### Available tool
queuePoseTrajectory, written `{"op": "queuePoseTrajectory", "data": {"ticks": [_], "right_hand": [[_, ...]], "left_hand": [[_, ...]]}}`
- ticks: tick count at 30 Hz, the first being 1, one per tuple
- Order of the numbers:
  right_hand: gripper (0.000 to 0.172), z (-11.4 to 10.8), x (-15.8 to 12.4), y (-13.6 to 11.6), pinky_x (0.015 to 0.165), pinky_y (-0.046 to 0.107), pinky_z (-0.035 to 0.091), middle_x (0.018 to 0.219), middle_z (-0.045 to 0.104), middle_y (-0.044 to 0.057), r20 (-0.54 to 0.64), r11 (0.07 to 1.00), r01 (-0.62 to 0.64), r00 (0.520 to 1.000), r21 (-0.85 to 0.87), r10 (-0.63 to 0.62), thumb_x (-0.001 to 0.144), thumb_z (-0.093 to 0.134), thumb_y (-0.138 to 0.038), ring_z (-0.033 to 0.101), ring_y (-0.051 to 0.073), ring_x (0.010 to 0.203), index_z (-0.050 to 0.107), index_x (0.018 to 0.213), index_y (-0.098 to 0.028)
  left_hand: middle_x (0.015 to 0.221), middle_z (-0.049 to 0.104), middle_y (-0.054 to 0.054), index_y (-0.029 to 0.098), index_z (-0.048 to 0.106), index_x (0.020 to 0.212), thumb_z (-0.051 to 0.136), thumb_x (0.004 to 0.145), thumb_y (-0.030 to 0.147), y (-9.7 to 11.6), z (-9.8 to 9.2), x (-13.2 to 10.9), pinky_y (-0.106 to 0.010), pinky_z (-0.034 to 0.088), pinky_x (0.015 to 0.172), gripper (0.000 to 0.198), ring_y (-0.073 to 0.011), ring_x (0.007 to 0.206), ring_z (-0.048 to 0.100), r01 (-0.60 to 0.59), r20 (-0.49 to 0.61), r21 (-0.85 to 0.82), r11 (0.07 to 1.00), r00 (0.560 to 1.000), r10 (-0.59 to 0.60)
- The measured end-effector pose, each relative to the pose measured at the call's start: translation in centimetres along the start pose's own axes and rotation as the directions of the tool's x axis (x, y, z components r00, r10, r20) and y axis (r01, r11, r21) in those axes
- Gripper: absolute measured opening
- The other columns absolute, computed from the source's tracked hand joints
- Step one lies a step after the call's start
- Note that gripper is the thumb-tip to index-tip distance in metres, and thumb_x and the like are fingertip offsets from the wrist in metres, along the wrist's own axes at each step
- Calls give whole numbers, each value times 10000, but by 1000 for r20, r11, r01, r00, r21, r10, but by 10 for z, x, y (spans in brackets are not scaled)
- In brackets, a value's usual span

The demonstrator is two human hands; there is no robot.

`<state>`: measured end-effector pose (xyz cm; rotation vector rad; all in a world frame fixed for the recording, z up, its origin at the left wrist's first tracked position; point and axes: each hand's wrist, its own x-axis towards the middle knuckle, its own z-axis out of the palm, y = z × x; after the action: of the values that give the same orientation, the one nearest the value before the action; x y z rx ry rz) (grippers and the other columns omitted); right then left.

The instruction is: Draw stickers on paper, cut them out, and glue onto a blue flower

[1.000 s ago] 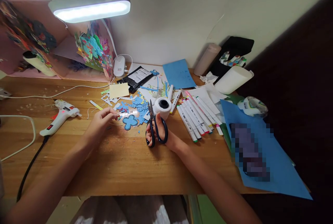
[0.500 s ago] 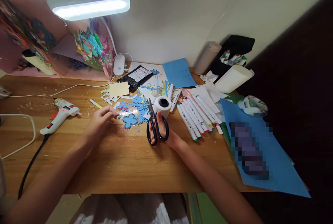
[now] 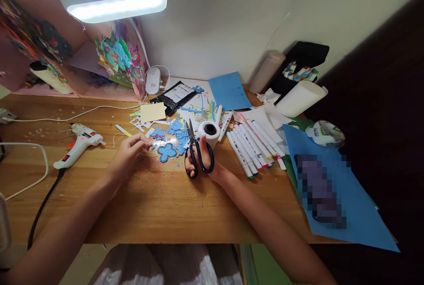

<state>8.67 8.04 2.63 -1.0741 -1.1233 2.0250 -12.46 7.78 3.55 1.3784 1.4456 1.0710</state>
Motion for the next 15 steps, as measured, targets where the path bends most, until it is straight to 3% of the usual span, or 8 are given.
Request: {"op": "queuePoseTrajectory", "data": {"ticks": [7, 12, 15], "right_hand": [[808, 1, 1, -1, 351, 223, 394, 369, 437, -19, -12, 1000, -19, 1000, 15, 19, 603, -33, -848, 425, 105, 305, 433, 612, -188], [810, 2, 4, 0, 291, 209, 328, 313, 394, -31, -43, 999, -47, 998, 9, 47, 585, -28, -862, 369, 98, 244, 424, 577, -190], [839, 2, 6, 1, 311, 226, 372, 329, 428, -13, -25, 997, -68, 997, 22, 69, 564, -58, -863, 423, 113, 270, 436, 579, -186]], "left_hand": [[617, 511, 12, 187, 490, 565, 500, 671, 296, -2, 0, 0, -256, 359, 639, 152, -151, 655, 472, -6, 9, -9, 1000, 1000, 6], [612, 509, 15, 185, 494, 568, 501, 673, 306, -1, 0, 0, -250, 360, 637, 160, -149, 651, 474, -1, 8, -10, 1000, 1000, 1], [612, 510, 17, 186, 494, 571, 503, 672, 298, -1, 0, -1, -249, 365, 638, 151, -149, 653, 478, -6, 7, -17, 1000, 1000, 6]]}}
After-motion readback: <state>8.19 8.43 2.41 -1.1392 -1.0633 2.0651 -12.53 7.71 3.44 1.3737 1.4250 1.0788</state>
